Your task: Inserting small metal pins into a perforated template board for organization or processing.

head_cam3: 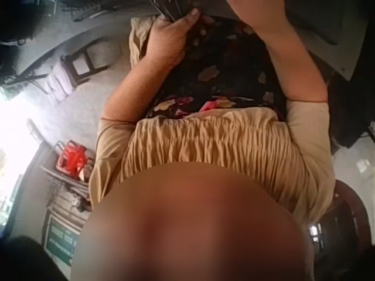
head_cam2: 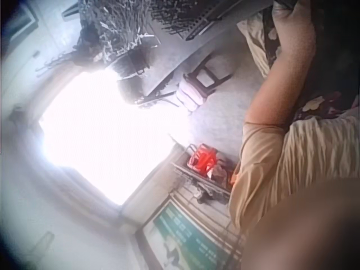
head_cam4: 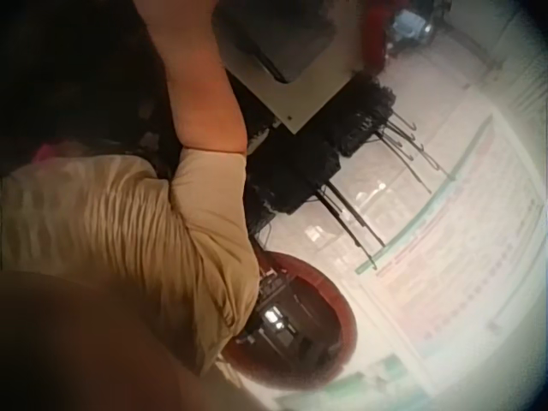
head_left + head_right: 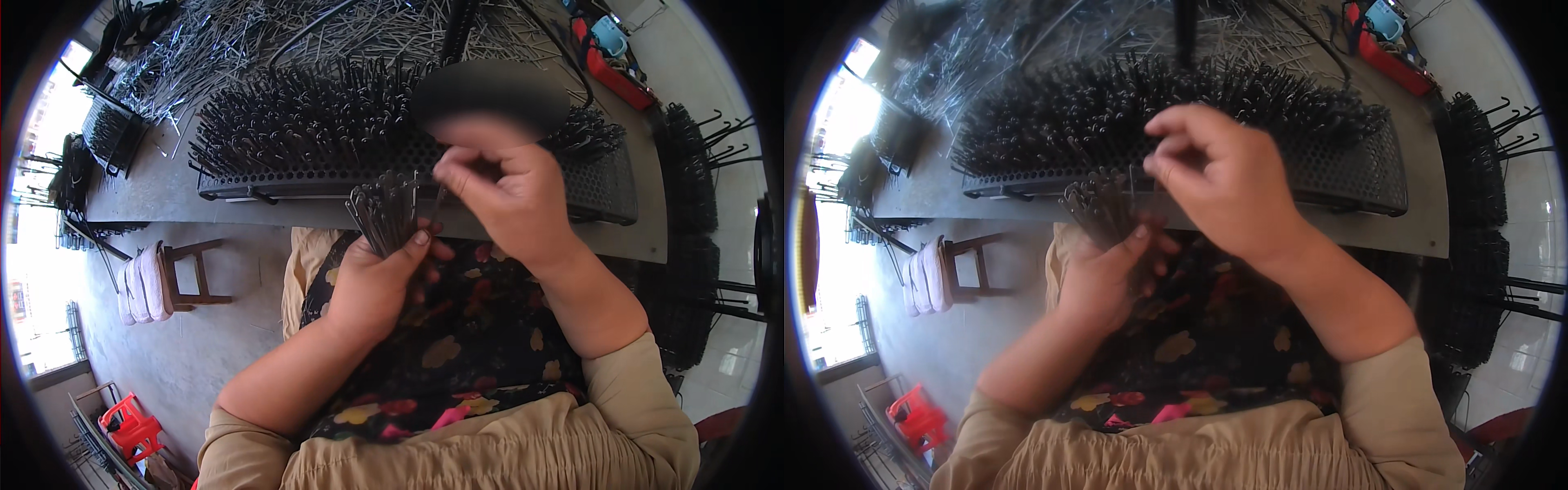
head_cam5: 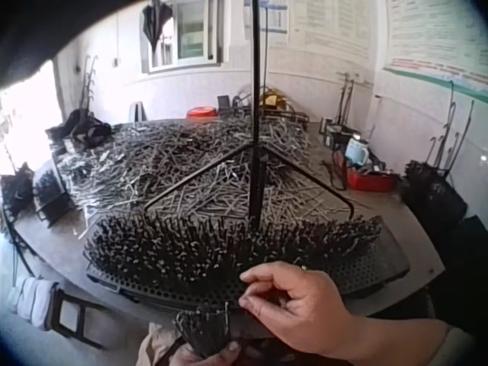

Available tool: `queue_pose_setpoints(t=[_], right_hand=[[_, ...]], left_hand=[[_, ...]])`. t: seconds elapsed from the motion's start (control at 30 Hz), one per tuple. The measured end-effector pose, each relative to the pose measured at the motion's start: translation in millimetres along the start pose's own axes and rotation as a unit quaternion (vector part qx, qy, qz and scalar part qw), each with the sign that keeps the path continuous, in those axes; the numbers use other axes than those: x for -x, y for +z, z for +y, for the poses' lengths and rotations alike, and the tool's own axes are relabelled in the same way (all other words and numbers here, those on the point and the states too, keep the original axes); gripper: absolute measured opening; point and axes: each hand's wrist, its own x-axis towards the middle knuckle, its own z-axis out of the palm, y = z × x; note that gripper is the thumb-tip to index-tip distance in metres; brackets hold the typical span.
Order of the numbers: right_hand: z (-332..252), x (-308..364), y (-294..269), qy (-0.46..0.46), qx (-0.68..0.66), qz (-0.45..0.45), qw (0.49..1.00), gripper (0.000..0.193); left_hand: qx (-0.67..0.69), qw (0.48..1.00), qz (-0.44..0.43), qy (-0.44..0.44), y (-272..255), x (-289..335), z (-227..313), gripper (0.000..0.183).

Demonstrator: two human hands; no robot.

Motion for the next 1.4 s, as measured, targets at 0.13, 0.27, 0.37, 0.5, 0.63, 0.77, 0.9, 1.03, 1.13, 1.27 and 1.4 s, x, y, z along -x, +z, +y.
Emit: queue_pose_setpoints(t=[0.13, 0.27, 0.37, 0.5, 0.63, 0.77, 0.9, 1.03, 1.13, 1.27, 1.4], right_hand=[[7.1, -26.8, -13.1, -0.319, 0.388, 0.125, 0.855, 0.031], [16.8, -19.5, 8.7, -0.238, 0.444, 0.076, 0.861, 0.039], [20.0, -28.6, 13.7, -0.239, 0.463, 0.07, 0.85, 0.04], [7.3, -26.7, 14.7, -0.265, 0.443, 0.09, 0.852, 0.036], [-4.6, 2.1, 12.5, -0.013, 0.051, 0.026, 0.998, 0.033], [-4.6, 4.6, 10.1, 0.16, -0.118, -0.065, 0.978, 0.029], [-8.8, -8.6, -4.6, 0.162, -0.132, -0.046, 0.977, 0.024], [-8.6, -19.0, -16.7, 0.071, -0.112, 0.053, 0.99, 0.028], [-11.8, -13.2, -13.7, 0.102, -0.056, 0.005, 0.993, 0.023], [-8.3, 1.8, 2.0, 0.149, -0.106, -0.081, 0.98, 0.02], [-5.0, 3.1, -1.6, 0.185, -0.126, -0.095, 0.97, 0.017]], left_hand=[[-0.039, 0.999, 0.002, -0.003, -6.3, 3.1, 2.0, 0.012], [0.0, 1.0, 0.01, -0.02, -9.7, 2.9, 3.1, 0.011], [0.01, 0.999, 0.012, -0.03, -12.6, 2.2, -0.3, 0.01], [0.006, 0.998, 0.049, -0.028, -9.2, 5.1, 0.7, 0.007], [0.018, 0.999, 0.038, 0.002, -11.2, 7.2, 3.0, 0.006], [0.036, 0.998, 0.039, 0.029, -1.5, 6.4, 4.2, 0.008], [-0.007, 0.999, 0.032, 0.025, -0.2, 7.9, 5.3, 0.01], [-0.016, 0.999, 0.031, 0.011, -7.4, 6.2, 2.1, 0.012], [0.01, 0.999, 0.029, 0.012, -8.1, 6.8, 0.5, 0.014], [0.012, 0.999, 0.006, 0.043, -2.4, 8.9, 3.5, 0.011], [-0.004, 0.999, -0.008, 0.039, -4.8, 9.3, 3.3, 0.015]])
